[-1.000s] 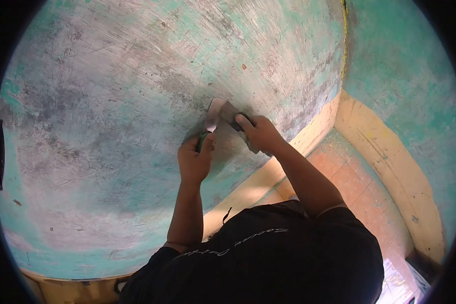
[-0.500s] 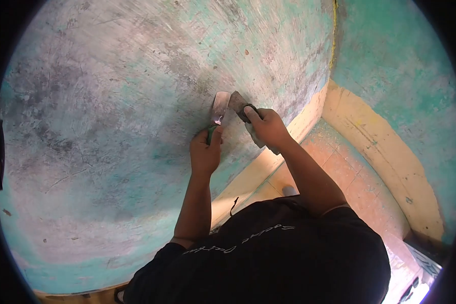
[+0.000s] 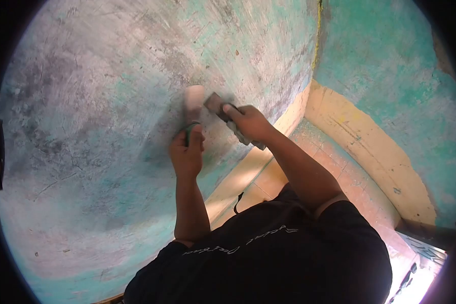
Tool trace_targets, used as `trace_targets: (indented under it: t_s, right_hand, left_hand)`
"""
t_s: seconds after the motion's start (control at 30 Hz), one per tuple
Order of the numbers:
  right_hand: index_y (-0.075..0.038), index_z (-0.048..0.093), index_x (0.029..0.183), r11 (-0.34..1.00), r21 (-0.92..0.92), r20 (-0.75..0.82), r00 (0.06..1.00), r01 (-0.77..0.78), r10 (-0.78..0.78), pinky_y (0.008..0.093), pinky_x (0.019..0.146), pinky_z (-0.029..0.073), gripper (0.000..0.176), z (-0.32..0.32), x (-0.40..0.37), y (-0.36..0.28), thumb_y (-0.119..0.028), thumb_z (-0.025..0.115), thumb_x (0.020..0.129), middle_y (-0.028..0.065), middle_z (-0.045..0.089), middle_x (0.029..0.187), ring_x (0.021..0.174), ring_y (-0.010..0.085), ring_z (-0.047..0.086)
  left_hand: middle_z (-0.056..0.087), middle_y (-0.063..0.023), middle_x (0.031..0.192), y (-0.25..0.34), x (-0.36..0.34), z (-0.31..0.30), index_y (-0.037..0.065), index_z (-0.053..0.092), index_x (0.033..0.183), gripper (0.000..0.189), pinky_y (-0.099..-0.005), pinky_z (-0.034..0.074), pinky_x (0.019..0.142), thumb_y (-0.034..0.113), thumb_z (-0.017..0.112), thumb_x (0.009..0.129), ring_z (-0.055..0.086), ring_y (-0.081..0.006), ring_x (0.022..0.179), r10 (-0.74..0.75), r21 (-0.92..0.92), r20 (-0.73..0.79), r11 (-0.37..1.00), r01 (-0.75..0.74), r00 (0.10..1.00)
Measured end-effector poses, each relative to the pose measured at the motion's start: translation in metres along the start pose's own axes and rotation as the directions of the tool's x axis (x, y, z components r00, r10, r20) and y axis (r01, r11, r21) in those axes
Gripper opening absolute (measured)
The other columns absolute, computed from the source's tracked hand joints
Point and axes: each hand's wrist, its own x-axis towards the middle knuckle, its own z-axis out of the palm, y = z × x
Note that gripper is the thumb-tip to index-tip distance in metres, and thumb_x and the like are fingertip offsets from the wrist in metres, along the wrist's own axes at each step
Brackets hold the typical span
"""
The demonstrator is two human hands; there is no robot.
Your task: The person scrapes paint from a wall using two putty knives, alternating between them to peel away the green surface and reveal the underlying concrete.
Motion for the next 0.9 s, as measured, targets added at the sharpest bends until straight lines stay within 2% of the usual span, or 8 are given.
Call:
trace_targets:
  t_s: [0.03, 0.1, 0.23, 0.37, 0.43, 0.57, 0.8, 0.9]
  right_hand:
    - [0.002, 0.062, 0.076, 0.997, -0.069, 0.015, 0.999, -0.030, 0.031, 0.0279, 0.048, 0.042, 0.057, -0.002, 0.002, 0.008, -0.052, 0.049, 0.089, 0.0048, 0.055, 0.060, 0.050, 0.0123, 0.050]
    - [0.002, 0.061, 0.075, 0.996, -0.012, 0.007, 0.996, -0.094, 0.094, 0.0279, 0.043, 0.040, 0.053, -0.006, 0.003, 0.022, -0.048, 0.051, 0.090, 0.0043, 0.054, 0.057, 0.045, 0.0121, 0.048]
    - [0.001, 0.060, 0.076, 0.913, 0.408, 0.096, 0.995, -0.007, -0.035, 0.0275, 0.038, 0.036, 0.044, -0.012, -0.001, -0.003, -0.040, 0.054, 0.091, 0.0036, 0.051, 0.053, 0.042, 0.0103, 0.047]
    - [0.003, 0.061, 0.075, 0.982, 0.091, 0.141, 0.974, 0.164, -0.175, 0.0311, 0.048, 0.042, 0.049, -0.037, 0.015, -0.041, -0.043, 0.053, 0.091, 0.0082, 0.053, 0.054, 0.049, 0.0145, 0.054]
    - [0.004, 0.061, 0.076, 0.975, -0.025, 0.089, 0.972, 0.222, -0.219, 0.0328, 0.051, 0.043, 0.051, -0.045, 0.030, -0.020, -0.045, 0.053, 0.090, 0.0116, 0.055, 0.055, 0.053, 0.0170, 0.057]
    - [0.004, 0.062, 0.077, 0.949, -0.260, 0.115, 0.982, 0.178, -0.152, 0.0345, 0.055, 0.044, 0.054, -0.059, 0.047, 0.043, -0.048, 0.053, 0.088, 0.0159, 0.056, 0.058, 0.058, 0.0198, 0.059]
    - [0.004, 0.063, 0.079, 0.959, -0.001, 0.146, 0.949, 0.284, -0.281, 0.0341, 0.056, 0.044, 0.054, -0.069, 0.040, -0.025, -0.047, 0.051, 0.090, 0.0139, 0.057, 0.059, 0.057, 0.0177, 0.055]
    - [0.005, 0.063, 0.079, 0.953, 0.028, 0.154, 0.940, 0.303, -0.304, 0.0336, 0.056, 0.044, 0.054, -0.064, 0.052, -0.015, -0.047, 0.051, 0.090, 0.0134, 0.057, 0.060, 0.057, 0.0172, 0.056]
  left_hand:
    - [0.061, -0.0084, 0.066, 0.006, 0.000, -0.002, -0.001, 0.065, 0.086, 0.026, -0.0290, 0.044, 0.057, 0.024, 0.061, 0.087, 0.055, -0.0129, 0.058, 0.029, 0.013, -0.005, 1.000, -0.028, 1.000]
    - [0.062, -0.0103, 0.067, 0.015, 0.003, -0.002, -0.001, 0.065, 0.084, 0.028, -0.0305, 0.045, 0.057, 0.026, 0.061, 0.087, 0.057, -0.0154, 0.058, 0.088, 0.038, -0.042, 0.996, -0.086, 0.995]
    - [0.057, -0.0016, 0.062, 0.005, 0.006, 0.016, 0.001, 0.062, 0.078, 0.029, -0.0258, 0.040, 0.048, 0.027, 0.062, 0.088, 0.050, -0.0074, 0.052, 0.056, 0.271, 0.003, 0.961, -0.055, 0.998]
    - [0.058, -0.0020, 0.062, -0.017, 0.003, 0.036, -0.001, 0.062, 0.079, 0.028, -0.0244, 0.039, 0.048, 0.026, 0.063, 0.087, 0.050, -0.0071, 0.052, -0.001, 0.258, -0.029, 0.966, 0.008, 1.000]
    - [0.058, -0.0021, 0.064, 0.004, 0.001, 0.045, -0.001, 0.063, 0.082, 0.027, -0.0235, 0.039, 0.048, 0.026, 0.064, 0.087, 0.051, -0.0069, 0.052, -0.082, 0.152, -0.096, 0.984, 0.096, 0.992]
    - [0.060, -0.0034, 0.065, 0.011, 0.011, 0.042, -0.001, 0.064, 0.086, 0.025, -0.0231, 0.040, 0.049, 0.023, 0.065, 0.086, 0.052, -0.0070, 0.053, 0.035, 0.131, -0.151, 0.991, -0.015, 0.988]
    - [0.059, -0.0029, 0.064, -0.014, 0.004, 0.062, -0.001, 0.064, 0.085, 0.023, -0.0231, 0.040, 0.048, 0.022, 0.064, 0.088, 0.051, -0.0066, 0.053, -0.015, 0.195, -0.142, 0.980, 0.043, 0.990]
    - [0.057, -0.0023, 0.063, -0.010, 0.006, 0.062, -0.001, 0.063, 0.082, 0.023, -0.0229, 0.039, 0.047, 0.021, 0.063, 0.089, 0.049, -0.0067, 0.052, -0.001, 0.138, -0.170, 0.990, 0.025, 0.985]
